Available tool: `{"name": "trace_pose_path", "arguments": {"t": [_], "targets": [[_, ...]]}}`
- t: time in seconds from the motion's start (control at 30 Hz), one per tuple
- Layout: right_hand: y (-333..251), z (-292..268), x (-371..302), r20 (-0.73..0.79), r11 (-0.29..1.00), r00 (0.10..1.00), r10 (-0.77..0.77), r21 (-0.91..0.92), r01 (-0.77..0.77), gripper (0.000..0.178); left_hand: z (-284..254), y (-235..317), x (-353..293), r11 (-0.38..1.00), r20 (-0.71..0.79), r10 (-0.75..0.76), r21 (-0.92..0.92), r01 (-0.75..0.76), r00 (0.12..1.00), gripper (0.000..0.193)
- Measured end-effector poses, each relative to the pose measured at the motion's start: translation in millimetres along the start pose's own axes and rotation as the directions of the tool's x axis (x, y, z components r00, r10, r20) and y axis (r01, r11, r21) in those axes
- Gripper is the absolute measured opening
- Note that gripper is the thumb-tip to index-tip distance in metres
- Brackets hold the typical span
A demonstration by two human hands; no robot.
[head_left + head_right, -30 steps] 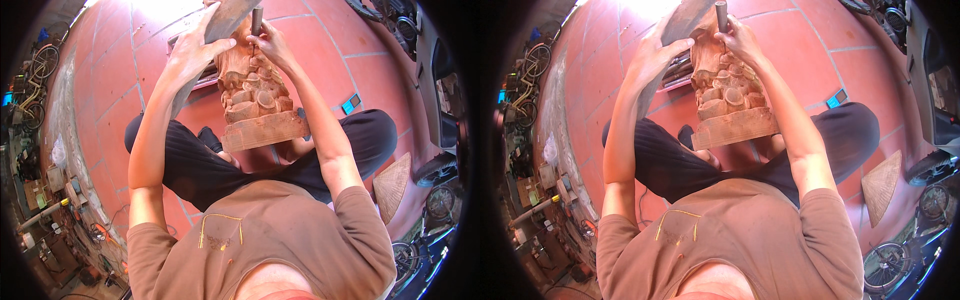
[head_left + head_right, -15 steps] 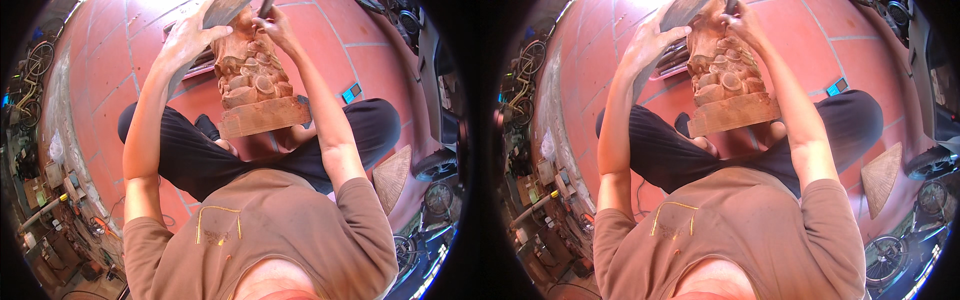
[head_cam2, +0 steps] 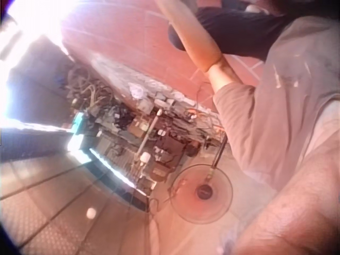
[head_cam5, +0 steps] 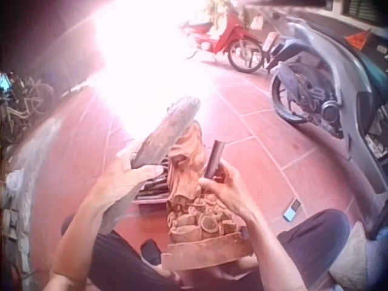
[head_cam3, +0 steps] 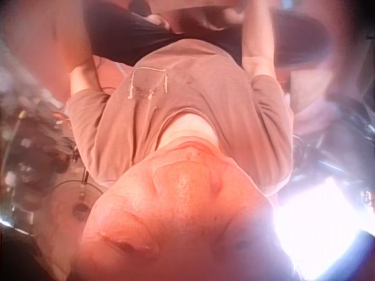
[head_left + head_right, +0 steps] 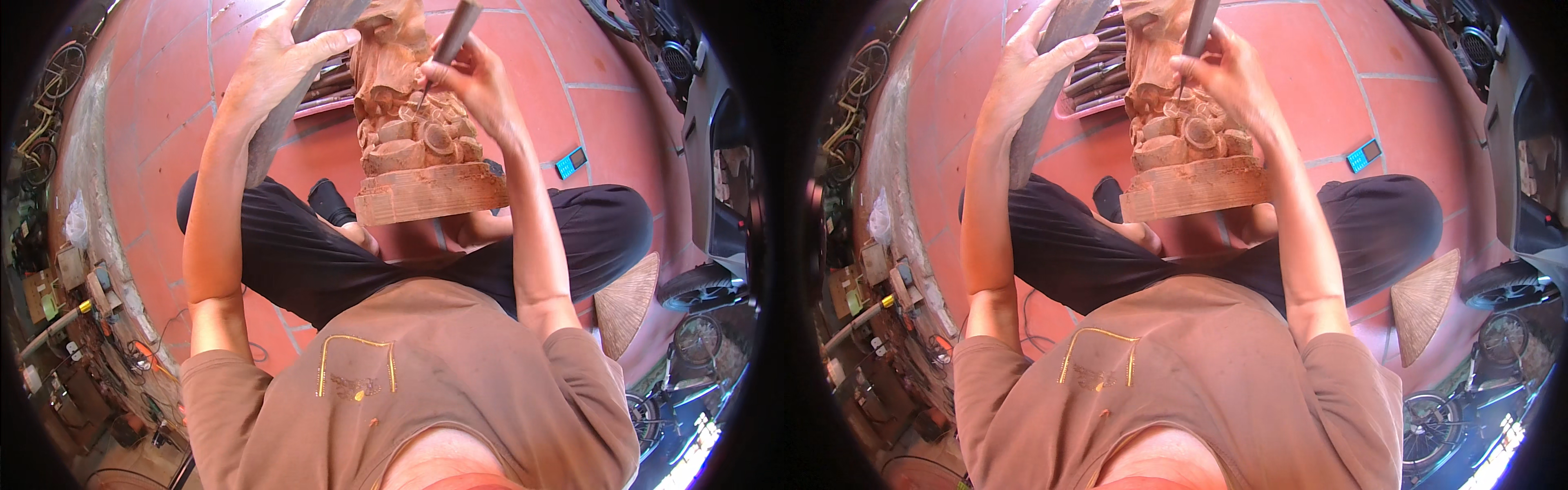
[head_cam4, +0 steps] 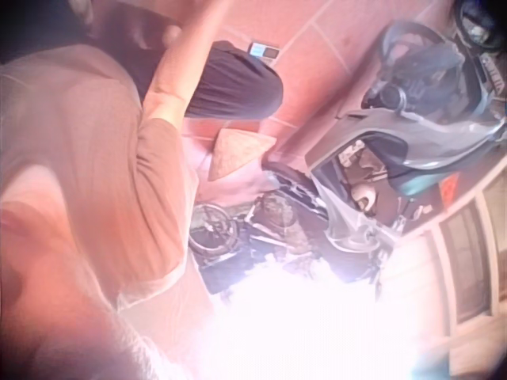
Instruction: The person is carving a wooden sculpture using a chisel and mallet. They are seated on the floor, holding the sculpture between their legs and striking the chisel with the mallet to shape the wood.
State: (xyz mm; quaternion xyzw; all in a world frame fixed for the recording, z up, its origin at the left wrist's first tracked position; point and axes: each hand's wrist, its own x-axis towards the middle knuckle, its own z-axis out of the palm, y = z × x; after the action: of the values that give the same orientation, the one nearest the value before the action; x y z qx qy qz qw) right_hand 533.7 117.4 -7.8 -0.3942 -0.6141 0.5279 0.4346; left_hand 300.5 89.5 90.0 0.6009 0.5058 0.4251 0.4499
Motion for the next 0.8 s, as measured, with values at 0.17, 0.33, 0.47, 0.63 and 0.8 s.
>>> {"name": "trace_pose_path", "arguments": {"t": [0.17,0.33,0.47,0.63,0.8], "targets": [[1.7,19.0,-47.8,-0.120,0.991,0.993,0.000,-0.133,-0.016,0.030,2.2,15.6,-15.5,0.996,-0.005,-0.043,-0.077,0.042,0.999,0.070],[-1.5,31.0,-64.4,-0.082,0.985,0.996,0.041,-0.161,-0.054,0.030,-2.3,11.0,-17.9,0.999,0.019,0.010,-0.036,-0.009,1.000,0.072],[11.1,33.6,-72.4,-0.134,0.999,0.991,0.022,-0.043,-0.028,0.031,-7.4,-5.7,-15.4,0.998,0.052,0.069,-0.012,-0.068,0.996,0.074],[6.2,34.8,-67.4,-0.135,0.996,0.991,0.005,-0.092,-0.017,0.025,-6.2,-12.8,-17.3,0.872,0.231,0.350,0.272,-0.406,0.908,0.077],[20.8,30.0,-68.7,-0.204,0.996,0.974,0.094,0.024,-0.091,0.027,2.5,-10.2,-22.3,0.750,0.486,0.334,0.383,-0.540,0.808,0.076]]}}
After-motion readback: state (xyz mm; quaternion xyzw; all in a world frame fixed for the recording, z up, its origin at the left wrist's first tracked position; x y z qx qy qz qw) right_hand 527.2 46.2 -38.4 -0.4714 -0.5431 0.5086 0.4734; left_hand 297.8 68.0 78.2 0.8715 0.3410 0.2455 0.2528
